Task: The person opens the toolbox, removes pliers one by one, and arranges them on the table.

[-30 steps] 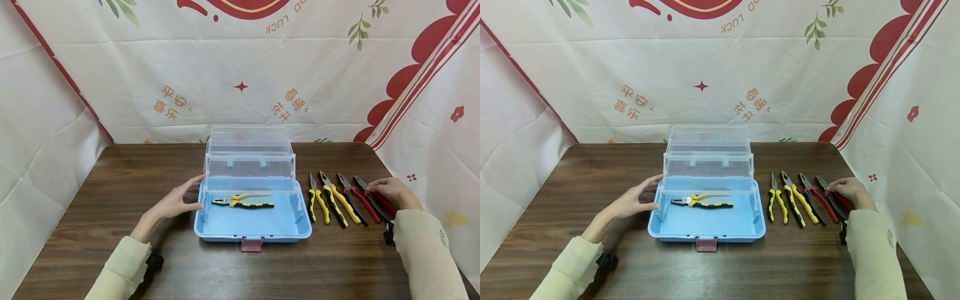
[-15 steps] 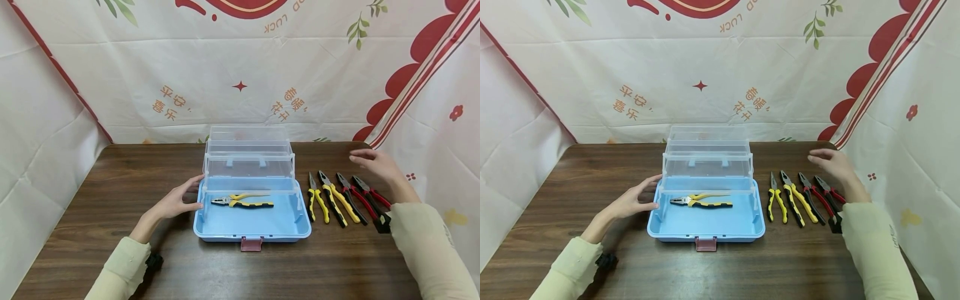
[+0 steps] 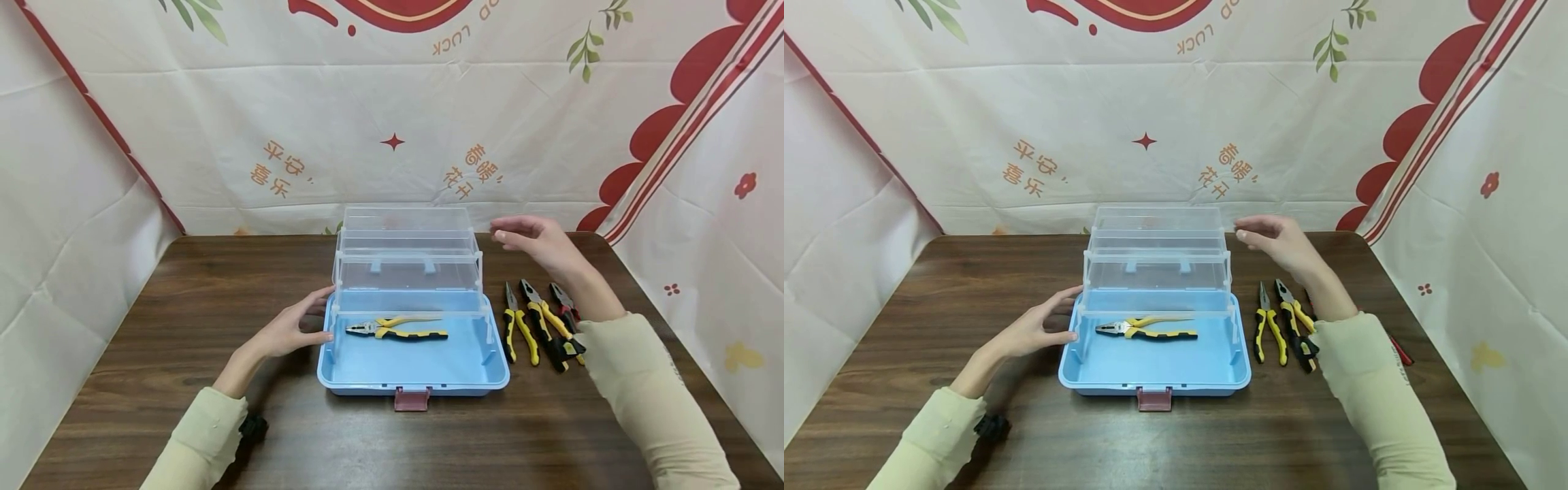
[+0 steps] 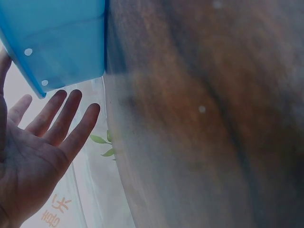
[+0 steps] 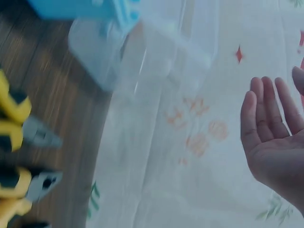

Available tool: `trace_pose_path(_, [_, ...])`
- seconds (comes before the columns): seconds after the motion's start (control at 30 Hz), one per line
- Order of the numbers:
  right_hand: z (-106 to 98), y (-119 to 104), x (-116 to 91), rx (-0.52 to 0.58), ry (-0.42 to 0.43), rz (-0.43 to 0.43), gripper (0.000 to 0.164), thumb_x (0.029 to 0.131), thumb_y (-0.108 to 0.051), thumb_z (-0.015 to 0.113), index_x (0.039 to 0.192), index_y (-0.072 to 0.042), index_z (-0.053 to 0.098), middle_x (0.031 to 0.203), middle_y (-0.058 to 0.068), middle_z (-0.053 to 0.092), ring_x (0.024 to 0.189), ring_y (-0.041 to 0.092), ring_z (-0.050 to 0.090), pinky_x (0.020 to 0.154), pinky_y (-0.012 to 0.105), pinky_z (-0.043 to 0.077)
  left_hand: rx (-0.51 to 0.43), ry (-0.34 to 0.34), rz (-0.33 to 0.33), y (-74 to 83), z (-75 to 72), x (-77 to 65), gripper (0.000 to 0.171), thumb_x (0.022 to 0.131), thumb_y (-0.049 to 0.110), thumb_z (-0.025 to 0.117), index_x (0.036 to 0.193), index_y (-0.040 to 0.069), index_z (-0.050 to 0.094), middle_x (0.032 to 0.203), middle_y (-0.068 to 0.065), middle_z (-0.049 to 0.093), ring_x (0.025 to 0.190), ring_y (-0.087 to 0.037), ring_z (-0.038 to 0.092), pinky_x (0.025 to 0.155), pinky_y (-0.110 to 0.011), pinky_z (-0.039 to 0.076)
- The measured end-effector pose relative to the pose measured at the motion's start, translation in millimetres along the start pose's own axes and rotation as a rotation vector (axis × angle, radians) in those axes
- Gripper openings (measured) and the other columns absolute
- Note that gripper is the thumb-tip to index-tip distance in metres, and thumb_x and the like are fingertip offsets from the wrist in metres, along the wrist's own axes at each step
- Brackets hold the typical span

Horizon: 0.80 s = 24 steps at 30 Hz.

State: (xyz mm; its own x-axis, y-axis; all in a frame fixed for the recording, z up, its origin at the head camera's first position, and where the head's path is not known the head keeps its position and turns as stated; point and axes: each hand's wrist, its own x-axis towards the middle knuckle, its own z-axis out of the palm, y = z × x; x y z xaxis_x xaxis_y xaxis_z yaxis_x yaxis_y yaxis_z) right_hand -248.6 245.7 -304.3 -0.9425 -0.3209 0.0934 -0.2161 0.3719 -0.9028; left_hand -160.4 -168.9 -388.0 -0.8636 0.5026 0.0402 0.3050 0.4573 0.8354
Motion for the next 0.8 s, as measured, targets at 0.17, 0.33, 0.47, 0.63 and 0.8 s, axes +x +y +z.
trace_pose_path(0.17, [24.7, -7.0, 4.1, 0.012, -0.086, -0.123, 0.037, 0.087, -0.020, 0.057, 0.115, 0.005, 0.054, 0.109, 0.017, 0.057, 0.095, 0.024, 0.055, 0.078, 0.028, 0.045, 0.000, 0.001, -0.001, 0.7, 0.4, -0.1, 0.074, 0.079, 0.011, 0.066, 0.139, 0.007, 0.023, 0.128, -0.019, 0.040, 0.113, -0.037, 0.040, 0.084, -0.055, 0.035])
trace_pose_path(0.33, [52.4, -9.4, 8.4, -0.059, -0.195, -0.206, 0.032, 0.088, -0.017, 0.056, 0.113, 0.002, 0.056, 0.109, 0.015, 0.057, 0.094, 0.021, 0.056, 0.078, 0.031, 0.045, 0.003, 0.003, 0.006, 1.9, 0.1, -0.1, 0.075, 0.079, 0.012, 0.067, 0.139, 0.007, 0.023, 0.128, -0.019, 0.040, 0.113, -0.036, 0.040, 0.084, -0.055, 0.036])
trace_pose_path(0.47, [73.6, -19.1, 7.9, -0.062, -0.274, -0.239, 0.027, 0.087, -0.010, 0.056, 0.111, 0.001, 0.058, 0.107, 0.010, 0.059, 0.092, 0.018, 0.057, 0.077, 0.030, 0.045, 0.001, -0.001, 0.004, 2.3, 0.4, 0.1, 0.075, 0.079, 0.012, 0.067, 0.139, 0.007, 0.022, 0.128, -0.018, 0.040, 0.112, -0.034, 0.041, 0.084, -0.054, 0.036])
trace_pose_path(0.63, [95.8, -38.8, 3.3, -0.041, -0.358, -0.294, 0.024, 0.085, -0.001, 0.056, 0.108, 0.005, 0.058, 0.103, 0.018, 0.059, 0.091, 0.025, 0.057, 0.076, 0.033, 0.046, -0.001, -0.003, -0.001, 2.8, 0.9, -0.1, 0.075, 0.079, 0.012, 0.067, 0.139, 0.007, 0.022, 0.128, -0.018, 0.040, 0.112, -0.035, 0.041, 0.085, -0.054, 0.036])
trace_pose_path(0.8, [112.2, -35.5, 9.6, -0.056, -0.418, -0.338, 0.024, 0.084, -0.003, 0.058, 0.107, 0.002, 0.060, 0.104, 0.015, 0.059, 0.092, 0.018, 0.057, 0.076, 0.031, 0.046, 0.005, 0.002, -0.005, 4.2, 1.2, -0.6, 0.075, 0.079, 0.013, 0.067, 0.139, 0.007, 0.022, 0.127, -0.018, 0.041, 0.112, -0.034, 0.041, 0.084, -0.053, 0.037])
